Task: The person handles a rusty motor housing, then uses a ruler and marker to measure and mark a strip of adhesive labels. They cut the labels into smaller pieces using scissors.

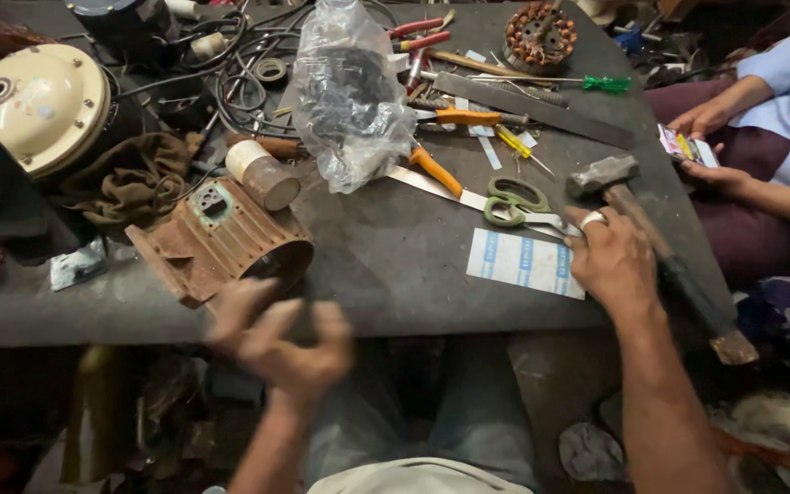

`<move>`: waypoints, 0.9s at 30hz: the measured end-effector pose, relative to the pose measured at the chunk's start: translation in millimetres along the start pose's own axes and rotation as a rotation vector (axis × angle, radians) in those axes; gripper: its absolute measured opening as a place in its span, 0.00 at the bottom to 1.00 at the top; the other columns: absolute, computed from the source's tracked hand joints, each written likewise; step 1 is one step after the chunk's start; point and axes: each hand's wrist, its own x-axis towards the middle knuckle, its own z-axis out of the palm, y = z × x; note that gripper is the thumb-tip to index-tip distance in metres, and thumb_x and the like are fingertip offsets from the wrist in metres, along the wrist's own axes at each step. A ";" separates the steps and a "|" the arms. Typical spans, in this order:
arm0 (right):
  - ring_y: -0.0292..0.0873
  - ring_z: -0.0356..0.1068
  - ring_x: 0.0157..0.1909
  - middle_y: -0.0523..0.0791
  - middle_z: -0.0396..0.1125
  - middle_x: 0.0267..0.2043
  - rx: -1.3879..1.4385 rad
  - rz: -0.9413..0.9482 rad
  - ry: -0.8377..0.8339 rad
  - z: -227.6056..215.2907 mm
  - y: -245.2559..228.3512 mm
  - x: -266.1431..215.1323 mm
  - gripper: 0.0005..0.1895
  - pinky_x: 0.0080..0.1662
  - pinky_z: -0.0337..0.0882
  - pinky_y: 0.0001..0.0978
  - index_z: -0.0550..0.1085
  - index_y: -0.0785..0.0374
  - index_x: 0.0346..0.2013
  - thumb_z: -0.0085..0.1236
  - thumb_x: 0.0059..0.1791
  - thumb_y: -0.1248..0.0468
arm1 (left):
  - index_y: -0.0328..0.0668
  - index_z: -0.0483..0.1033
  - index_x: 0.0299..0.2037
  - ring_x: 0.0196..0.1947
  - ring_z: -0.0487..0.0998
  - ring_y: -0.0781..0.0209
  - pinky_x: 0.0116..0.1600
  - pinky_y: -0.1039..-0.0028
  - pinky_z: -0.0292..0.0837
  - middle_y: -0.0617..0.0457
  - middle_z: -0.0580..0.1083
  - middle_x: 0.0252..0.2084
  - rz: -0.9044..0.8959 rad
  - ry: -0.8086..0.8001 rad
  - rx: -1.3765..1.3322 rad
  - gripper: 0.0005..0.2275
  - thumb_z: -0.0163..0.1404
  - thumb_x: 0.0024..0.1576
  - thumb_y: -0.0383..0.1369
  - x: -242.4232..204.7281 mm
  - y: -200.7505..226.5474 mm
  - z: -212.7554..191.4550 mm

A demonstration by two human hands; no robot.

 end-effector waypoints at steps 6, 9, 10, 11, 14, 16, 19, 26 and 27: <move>0.62 0.70 0.49 0.58 0.69 0.47 0.032 0.135 0.168 10.9 5.7 -0.8 0.17 0.52 0.71 0.50 0.80 0.59 0.51 0.62 0.48 0.71 | 0.43 0.75 0.45 0.56 0.72 0.47 0.62 0.57 0.60 0.47 0.72 0.49 -0.181 -0.378 -0.192 0.15 0.61 0.49 0.32 -22.4 61.0 38.9; 0.63 0.70 0.50 0.57 0.69 0.48 0.108 0.148 0.234 11.1 5.7 -12.3 0.17 0.52 0.70 0.51 0.80 0.62 0.51 0.60 0.47 0.73 | 0.43 0.77 0.42 0.52 0.73 0.50 0.59 0.58 0.60 0.49 0.73 0.46 -0.179 -0.478 -0.210 0.12 0.61 0.48 0.32 -24.5 67.3 50.6; 0.63 0.70 0.51 0.57 0.69 0.48 0.130 0.147 0.263 9.9 5.2 -15.0 0.17 0.52 0.70 0.51 0.79 0.62 0.51 0.60 0.47 0.73 | 0.44 0.77 0.42 0.52 0.73 0.50 0.58 0.58 0.60 0.50 0.73 0.46 -0.181 -0.510 -0.223 0.12 0.61 0.49 0.32 -22.0 67.6 54.5; 0.62 0.70 0.51 0.57 0.69 0.48 0.151 0.141 0.292 7.2 6.6 -14.8 0.17 0.52 0.70 0.51 0.79 0.63 0.51 0.59 0.47 0.74 | 0.44 0.77 0.42 0.52 0.73 0.50 0.58 0.58 0.60 0.50 0.73 0.46 -0.185 -0.537 -0.236 0.12 0.61 0.49 0.33 -18.6 68.6 61.1; 0.63 0.70 0.48 0.57 0.68 0.46 0.136 0.217 0.325 -2.5 10.8 -3.2 0.20 0.51 0.70 0.51 0.79 0.62 0.56 0.58 0.49 0.75 | 0.45 0.78 0.43 0.50 0.73 0.50 0.57 0.56 0.61 0.50 0.73 0.45 -0.201 -0.638 -0.234 0.11 0.61 0.51 0.34 -10.1 71.4 83.6; 0.63 0.70 0.48 0.58 0.68 0.46 0.077 0.159 0.357 -4.6 10.2 17.1 0.16 0.50 0.70 0.51 0.80 0.62 0.52 0.61 0.49 0.74 | 0.46 0.78 0.44 0.50 0.73 0.49 0.57 0.55 0.60 0.49 0.73 0.44 -0.186 -0.678 -0.223 0.12 0.61 0.51 0.35 -9.6 72.6 96.9; 0.62 0.71 0.46 0.57 0.70 0.43 0.047 0.126 0.289 -6.1 15.4 49.4 0.12 0.48 0.69 0.51 0.80 0.64 0.49 0.63 0.50 0.69 | 0.45 0.78 0.45 0.51 0.72 0.48 0.56 0.52 0.60 0.48 0.74 0.46 -0.146 -0.681 -0.211 0.14 0.60 0.50 0.36 -21.1 83.1 112.0; 0.60 0.71 0.47 0.59 0.72 0.42 0.130 -0.215 -0.282 53.7 -0.7 77.4 0.21 0.50 0.70 0.51 0.79 0.64 0.48 0.68 0.42 0.62 | 0.46 0.76 0.54 0.57 0.71 0.41 0.61 0.38 0.59 0.42 0.73 0.53 -0.398 -0.923 0.042 0.27 0.57 0.49 0.53 -33.5 123.5 141.6; 0.57 0.74 0.46 0.56 0.74 0.44 0.331 -0.125 -0.400 51.7 -6.3 84.6 0.22 0.49 0.72 0.49 0.78 0.62 0.51 0.62 0.41 0.64 | 0.45 0.73 0.60 0.59 0.69 0.35 0.62 0.30 0.55 0.36 0.71 0.57 -0.330 -0.818 0.018 0.34 0.57 0.47 0.55 -28.9 127.0 141.4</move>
